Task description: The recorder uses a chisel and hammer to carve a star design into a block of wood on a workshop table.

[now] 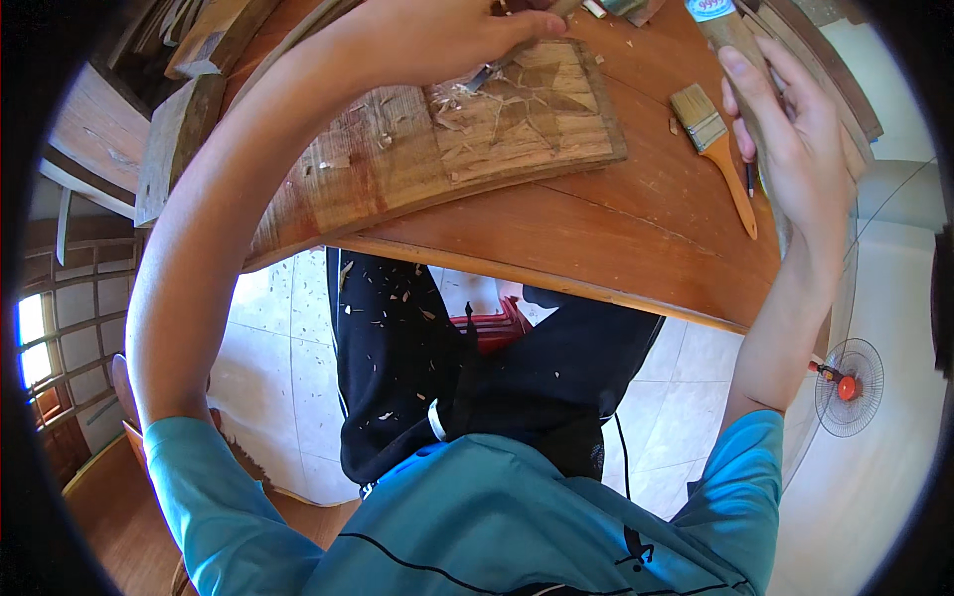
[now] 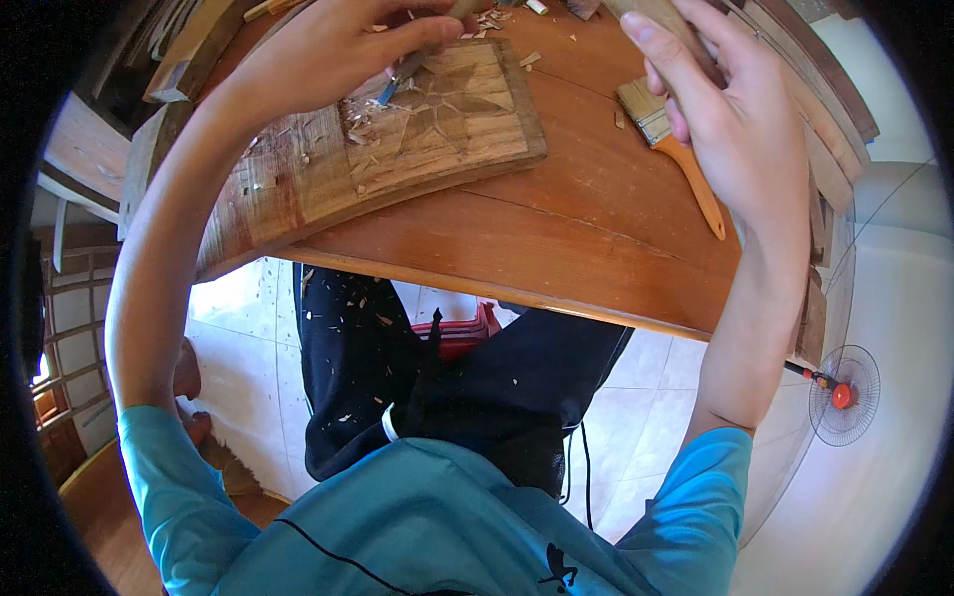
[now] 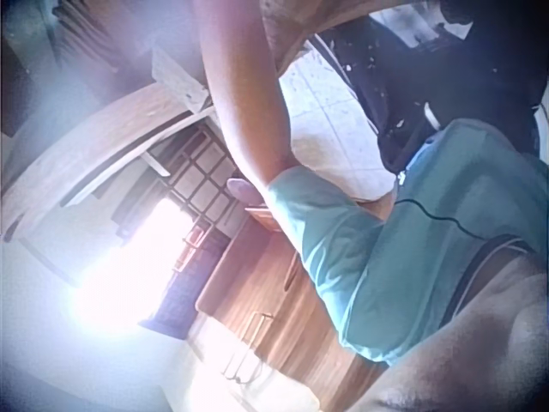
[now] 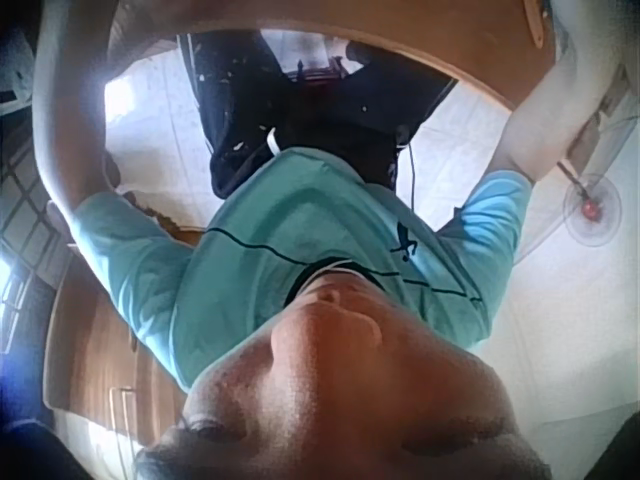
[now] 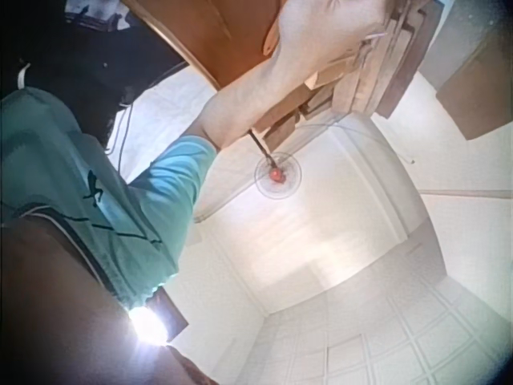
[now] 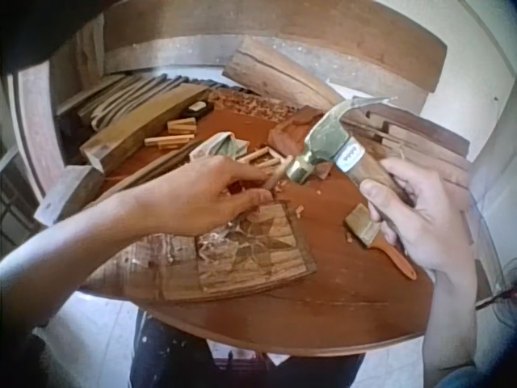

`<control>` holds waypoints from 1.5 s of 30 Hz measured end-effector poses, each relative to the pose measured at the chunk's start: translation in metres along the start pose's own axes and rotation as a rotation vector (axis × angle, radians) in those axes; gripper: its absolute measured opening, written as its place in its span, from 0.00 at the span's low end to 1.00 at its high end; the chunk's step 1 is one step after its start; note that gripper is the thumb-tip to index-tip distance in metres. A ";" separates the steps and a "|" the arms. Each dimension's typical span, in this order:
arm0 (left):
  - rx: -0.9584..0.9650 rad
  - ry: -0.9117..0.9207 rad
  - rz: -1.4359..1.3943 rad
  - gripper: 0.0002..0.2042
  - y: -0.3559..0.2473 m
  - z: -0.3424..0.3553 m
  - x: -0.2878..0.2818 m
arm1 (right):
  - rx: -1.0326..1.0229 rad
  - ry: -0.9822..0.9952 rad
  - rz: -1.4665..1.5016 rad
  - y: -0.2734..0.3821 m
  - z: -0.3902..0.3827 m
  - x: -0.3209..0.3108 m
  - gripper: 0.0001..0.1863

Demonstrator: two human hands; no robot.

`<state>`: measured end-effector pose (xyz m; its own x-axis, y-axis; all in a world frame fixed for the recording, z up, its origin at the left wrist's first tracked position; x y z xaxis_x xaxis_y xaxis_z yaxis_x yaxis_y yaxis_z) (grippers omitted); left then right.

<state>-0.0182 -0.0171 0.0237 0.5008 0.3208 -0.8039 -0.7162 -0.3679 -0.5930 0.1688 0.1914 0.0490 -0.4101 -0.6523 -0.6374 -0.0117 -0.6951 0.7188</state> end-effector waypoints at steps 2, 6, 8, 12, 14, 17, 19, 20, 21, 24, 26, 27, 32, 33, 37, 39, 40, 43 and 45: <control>0.071 0.002 0.071 0.15 0.004 0.008 0.003 | 0.007 0.010 0.015 -0.005 -0.001 0.000 0.16; 0.018 0.261 0.091 0.15 -0.012 0.011 -0.004 | 0.058 -0.073 0.007 -0.010 -0.010 -0.011 0.18; 0.037 0.198 -0.004 0.15 -0.001 0.007 0.001 | 0.073 -0.107 0.022 -0.008 -0.013 -0.014 0.18; 0.084 0.062 -0.269 0.16 0.007 -0.006 -0.007 | 0.072 -0.109 0.020 -0.004 -0.015 -0.014 0.17; 0.100 0.163 -0.279 0.15 -0.004 -0.009 -0.025 | 0.076 -0.113 0.024 -0.003 -0.017 -0.013 0.17; 0.295 -0.018 -0.288 0.15 0.001 -0.015 -0.008 | 0.071 -0.103 0.023 0.001 -0.021 -0.012 0.16; 0.419 -0.074 -0.352 0.15 0.023 -0.006 0.002 | 0.041 -0.074 -0.008 0.007 -0.023 -0.011 0.15; 0.371 -0.048 -0.342 0.16 0.019 -0.008 0.000 | 0.043 -0.074 -0.010 0.008 -0.023 -0.011 0.15; 0.323 -0.022 -0.332 0.16 0.016 -0.010 -0.003 | 0.038 -0.072 -0.009 0.009 -0.024 -0.010 0.15; 0.428 -0.151 -0.174 0.14 0.001 -0.026 -0.010 | 0.036 -0.078 -0.008 0.015 -0.026 -0.011 0.15; 0.346 -0.182 -0.201 0.14 0.012 -0.029 0.001 | 0.038 -0.088 -0.006 0.020 -0.027 -0.012 0.15; 0.265 -0.211 -0.227 0.15 0.018 -0.031 0.005 | 0.028 -0.096 -0.008 0.024 -0.029 -0.012 0.16; 0.311 -0.313 -0.115 0.14 0.025 -0.046 0.006 | 0.004 -0.105 -0.027 0.031 -0.034 -0.015 0.17; 0.357 -0.342 -0.057 0.13 0.025 -0.048 0.006 | -0.013 -0.084 -0.055 0.034 -0.035 -0.016 0.18; 0.349 -0.396 -0.106 0.13 0.026 -0.052 0.008 | -0.027 -0.020 -0.201 0.048 -0.038 -0.019 0.16; 0.318 -0.382 -0.142 0.13 0.027 -0.052 0.008 | -0.054 -0.021 -0.224 0.056 -0.038 -0.018 0.16; 0.319 -0.383 -0.142 0.13 0.028 -0.053 0.009 | -0.080 -0.022 -0.245 0.058 -0.038 -0.018 0.17; 0.326 -0.402 -0.132 0.13 0.029 -0.054 0.010 | -0.183 -0.069 -0.353 0.058 -0.038 -0.019 0.17; 0.291 -0.387 -0.190 0.12 0.029 -0.054 0.010 | -0.175 -0.065 -0.343 0.060 -0.036 -0.017 0.17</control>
<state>-0.0081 -0.0718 -0.0041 0.4584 0.6780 -0.5746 -0.7631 -0.0312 -0.6455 0.2083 0.1501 0.0929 -0.4664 -0.3568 -0.8095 -0.0049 -0.9140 0.4057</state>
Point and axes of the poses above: each hand's wrist, its own z-axis towards the middle knuckle, its own x-axis out of the palm, y = z × x, the point moved 1 cm from there along z, towards the middle knuckle, and after that the axes turned 5 degrees about -x, right-handed, at the moved point
